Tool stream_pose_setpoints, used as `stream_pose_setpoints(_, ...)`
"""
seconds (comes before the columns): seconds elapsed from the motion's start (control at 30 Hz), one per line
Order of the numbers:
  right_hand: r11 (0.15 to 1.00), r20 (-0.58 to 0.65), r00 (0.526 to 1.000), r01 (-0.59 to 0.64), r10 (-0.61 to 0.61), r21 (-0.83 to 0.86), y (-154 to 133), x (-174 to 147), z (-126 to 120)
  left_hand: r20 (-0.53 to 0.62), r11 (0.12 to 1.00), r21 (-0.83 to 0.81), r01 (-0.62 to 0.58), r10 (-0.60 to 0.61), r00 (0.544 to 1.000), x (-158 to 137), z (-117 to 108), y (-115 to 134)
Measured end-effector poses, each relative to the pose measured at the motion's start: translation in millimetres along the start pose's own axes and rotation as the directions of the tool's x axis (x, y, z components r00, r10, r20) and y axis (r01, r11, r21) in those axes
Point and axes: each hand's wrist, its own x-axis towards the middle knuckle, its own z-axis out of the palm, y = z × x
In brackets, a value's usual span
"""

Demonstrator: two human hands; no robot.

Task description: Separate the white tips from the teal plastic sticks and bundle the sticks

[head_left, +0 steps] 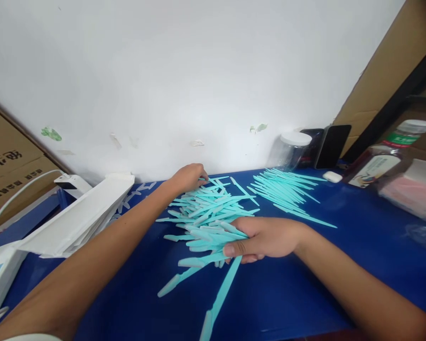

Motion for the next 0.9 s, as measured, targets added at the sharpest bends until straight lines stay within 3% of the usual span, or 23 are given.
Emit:
stream_pose_setpoints(0.27, 1.0, 0.008, 1.0, 0.014, -0.014, 0.002, 2, 3, 0, 0.008, 0.998, -0.007, 0.059, -0.059, 0.998, 3, 11, 0)
stream_pose_setpoints(0.5, 1.0, 0.002, 1.0, -0.001, 0.001, 0.009, 3, 2, -1, 0.085, 1.0, -0.026, -0.001, 0.003, 0.996, 9, 11, 0)
stream_pose_setpoints(0.73, 1.0, -0.019, 1.0, -0.003, 0.003, -0.002, 3, 1, -3, -0.043, 0.976, -0.217, 0.001, -0.011, 0.999, -7, -8, 7)
stream_pose_setpoints(0.9, 0.999, -0.087, 0.996, -0.039, 0.036, -0.029, 4, -1, -1, -0.219, 0.913, -0.407, 0.021, -0.12, 0.968, -67, -39, 20)
